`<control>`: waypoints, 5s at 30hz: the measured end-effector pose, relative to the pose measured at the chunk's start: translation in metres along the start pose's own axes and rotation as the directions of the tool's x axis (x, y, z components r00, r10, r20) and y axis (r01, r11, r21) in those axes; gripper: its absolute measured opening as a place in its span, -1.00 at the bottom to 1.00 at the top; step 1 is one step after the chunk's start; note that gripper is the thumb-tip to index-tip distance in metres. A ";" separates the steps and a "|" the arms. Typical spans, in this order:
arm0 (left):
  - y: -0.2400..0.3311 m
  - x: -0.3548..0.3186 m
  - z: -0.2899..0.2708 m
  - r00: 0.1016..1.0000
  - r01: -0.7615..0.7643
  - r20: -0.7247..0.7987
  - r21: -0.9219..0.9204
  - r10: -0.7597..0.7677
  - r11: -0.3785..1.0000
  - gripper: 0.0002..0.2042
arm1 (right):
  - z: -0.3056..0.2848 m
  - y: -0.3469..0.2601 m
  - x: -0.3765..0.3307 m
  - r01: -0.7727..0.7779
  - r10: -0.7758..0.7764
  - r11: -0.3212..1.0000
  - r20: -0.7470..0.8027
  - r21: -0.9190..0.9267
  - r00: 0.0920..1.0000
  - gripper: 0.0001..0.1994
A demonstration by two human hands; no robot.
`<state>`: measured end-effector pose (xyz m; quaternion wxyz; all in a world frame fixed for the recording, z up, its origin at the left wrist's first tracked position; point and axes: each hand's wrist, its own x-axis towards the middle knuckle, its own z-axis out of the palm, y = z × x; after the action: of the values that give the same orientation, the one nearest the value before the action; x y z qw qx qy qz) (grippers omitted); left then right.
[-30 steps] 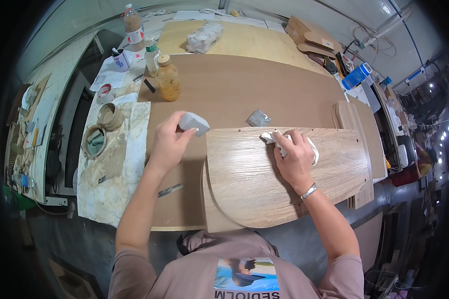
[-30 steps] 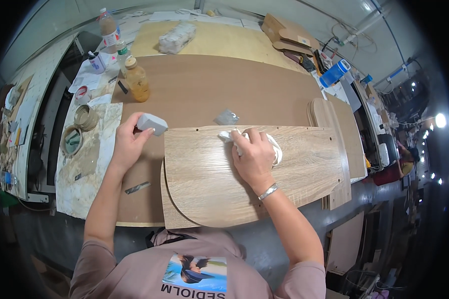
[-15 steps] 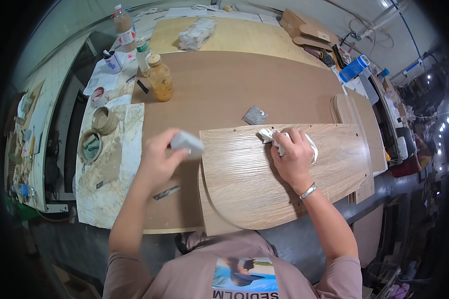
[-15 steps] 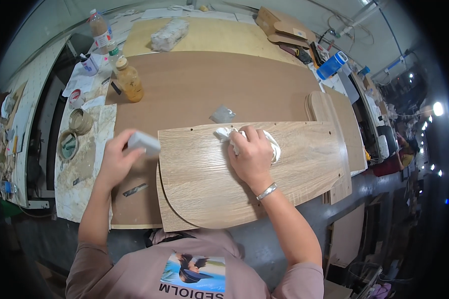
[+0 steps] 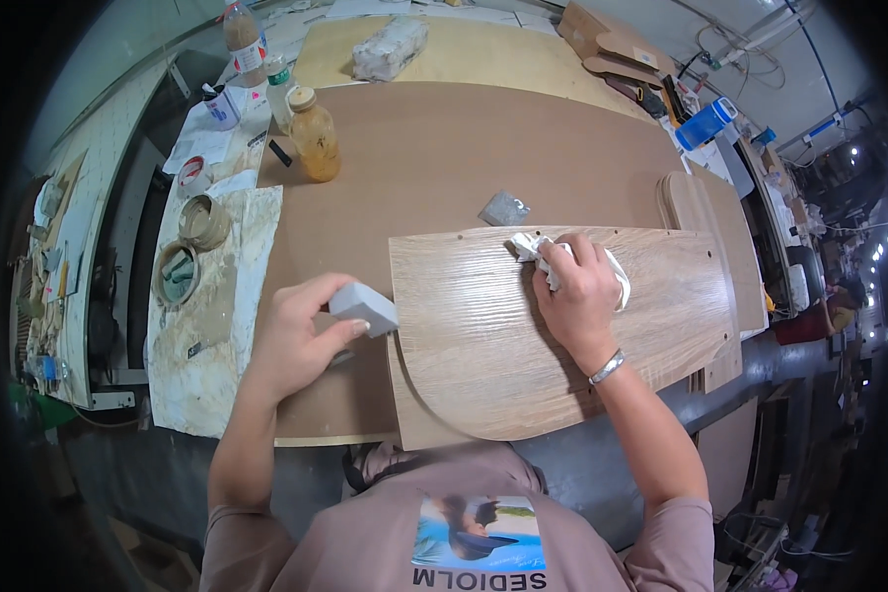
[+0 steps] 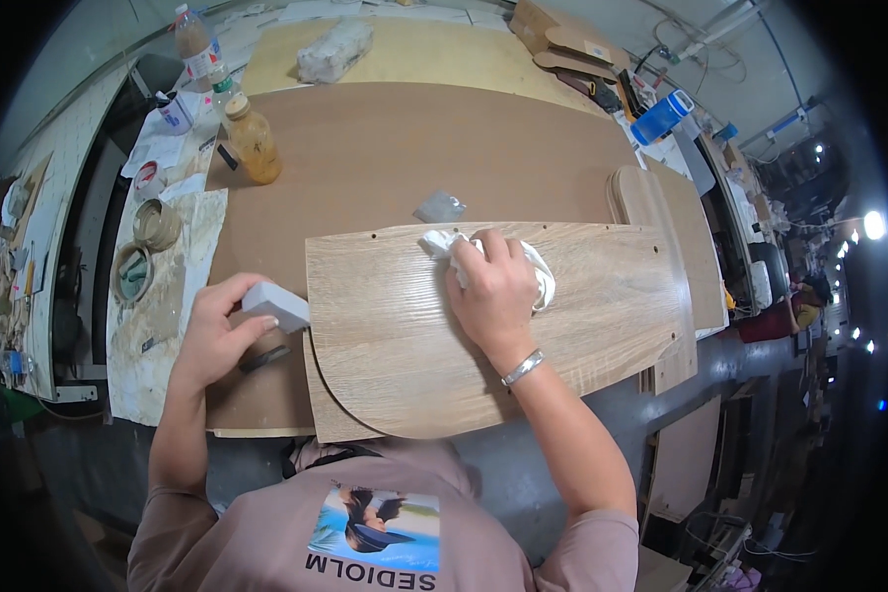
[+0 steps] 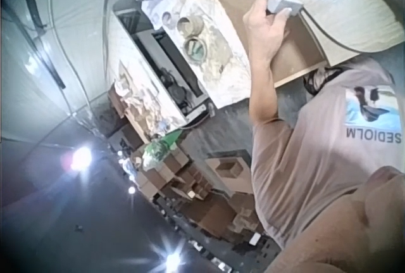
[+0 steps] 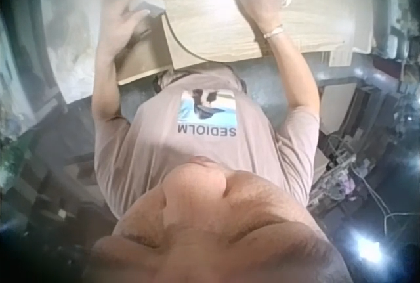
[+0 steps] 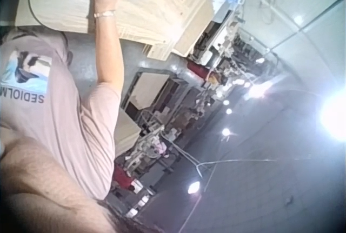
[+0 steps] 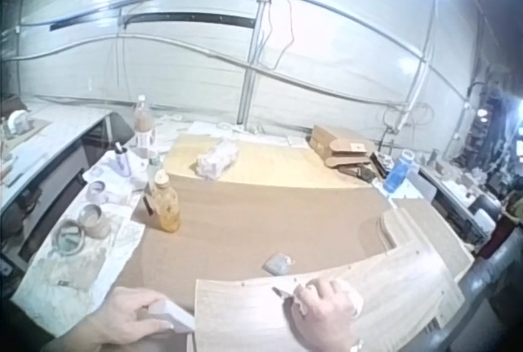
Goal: The person wipes wood furniture components with a white cloth and applies a substance using a small gray block by hand.
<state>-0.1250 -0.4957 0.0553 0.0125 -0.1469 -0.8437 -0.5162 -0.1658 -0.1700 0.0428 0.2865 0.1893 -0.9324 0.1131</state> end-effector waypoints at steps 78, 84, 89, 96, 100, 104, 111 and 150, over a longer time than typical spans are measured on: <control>0.162 -0.121 0.326 0.680 0.067 -0.712 0.301 0.177 0.951 -0.65 | -0.021 0.137 -0.027 0.327 -0.332 0.917 -0.018 0.229 0.943 -0.78; 0.147 -0.130 0.291 0.369 0.438 -0.929 0.186 0.013 0.880 -0.72 | -0.022 0.146 -0.026 0.354 -0.356 0.905 -0.036 0.237 0.934 -0.79; 0.188 -0.087 0.393 0.586 0.213 -0.798 0.316 0.138 0.924 -0.71 | -0.021 0.144 -0.029 0.362 -0.369 0.888 -0.029 0.285 0.929 -0.81; 0.162 -0.111 0.319 0.238 0.512 -0.971 0.099 -0.030 0.853 -0.77 | -0.021 0.149 -0.025 0.379 -0.388 0.866 -0.040 0.326 0.921 -0.83; 0.167 -0.120 0.319 0.309 0.525 -0.951 0.166 -0.005 0.834 -0.78 | -0.022 0.152 -0.023 0.375 -0.390 0.873 -0.017 0.312 0.921 -0.84; 0.158 -0.121 0.304 0.389 0.492 -0.921 0.178 -0.032 0.852 -0.77 | -0.025 0.152 -0.024 0.373 -0.387 0.881 -0.011 0.291 0.922 -0.85; 0.099 -0.157 0.211 0.205 0.609 -0.979 0.118 -0.011 0.785 -0.72 | -0.023 0.148 -0.023 0.366 -0.382 0.886 0.000 0.285 0.924 -0.85; 0.216 -0.063 0.436 0.615 0.329 -0.784 0.354 0.085 0.875 -0.69 | -0.044 0.221 -0.015 0.466 -0.505 0.781 -0.019 0.416 0.863 -0.82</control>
<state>0.0483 -0.0372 0.0286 0.3747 0.1587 -0.8594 -0.3096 -0.2252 0.0479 0.0468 0.2164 0.4833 -0.8199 0.2177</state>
